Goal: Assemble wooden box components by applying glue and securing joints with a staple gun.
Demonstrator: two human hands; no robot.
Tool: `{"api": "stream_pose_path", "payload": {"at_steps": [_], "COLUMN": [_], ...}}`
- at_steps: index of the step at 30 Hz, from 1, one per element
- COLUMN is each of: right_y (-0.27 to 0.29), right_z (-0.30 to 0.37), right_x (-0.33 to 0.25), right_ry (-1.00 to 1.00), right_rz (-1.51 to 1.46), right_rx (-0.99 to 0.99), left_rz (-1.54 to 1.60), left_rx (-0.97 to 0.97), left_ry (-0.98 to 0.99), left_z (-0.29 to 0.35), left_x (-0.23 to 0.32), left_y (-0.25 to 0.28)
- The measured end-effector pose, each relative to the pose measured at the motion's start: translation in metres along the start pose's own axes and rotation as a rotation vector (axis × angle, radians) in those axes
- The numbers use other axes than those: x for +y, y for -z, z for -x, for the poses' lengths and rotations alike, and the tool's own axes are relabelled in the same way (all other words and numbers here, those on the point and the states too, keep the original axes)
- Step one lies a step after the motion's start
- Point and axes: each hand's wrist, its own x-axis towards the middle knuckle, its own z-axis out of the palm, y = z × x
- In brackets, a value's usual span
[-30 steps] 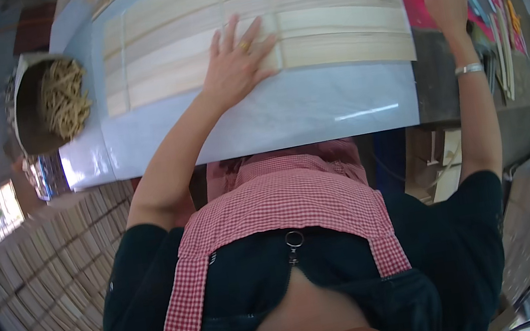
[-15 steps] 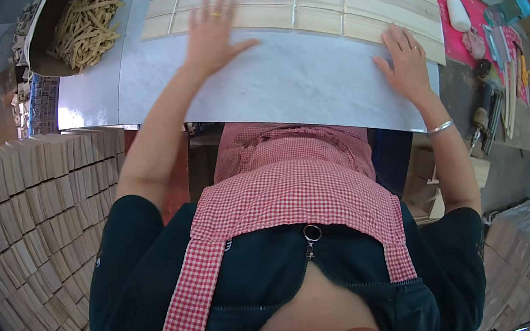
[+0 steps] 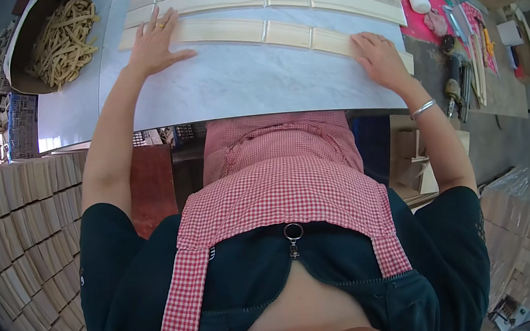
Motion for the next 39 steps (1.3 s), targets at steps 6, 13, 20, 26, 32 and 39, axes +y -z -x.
{"api": "stream_pose_path", "payload": {"at_steps": [6,13,20,26,32,39], "right_y": [0.043,0.046,0.035,0.05,0.071,0.019], "right_z": [-0.006,-0.008,-0.04,-0.056,-0.07,-0.058], "right_x": [0.008,0.025,-0.012,-0.062,-0.13,-0.151], "right_ry": [-0.034,-0.272,-0.417,-0.257,0.089,0.457], "right_rz": [0.081,0.093,0.006,-0.421,-0.512,-0.377], "right_rx": [-0.065,0.084,0.126,-0.072,-0.083,0.328], "left_rz": [-0.065,0.271,0.145,0.613,1.216,1.13], "left_rx": [-0.202,-0.213,-0.275,-0.111,-0.125,-0.1], "left_ry": [-0.114,-0.043,-0.024,0.319,0.529,0.35], "left_z": [0.008,0.053,0.057,0.062,0.063,0.061], "left_x": [-0.042,-0.019,0.03,0.025,0.041,0.066], "left_y": [0.037,0.049,0.057,0.044,0.059,0.038]}}
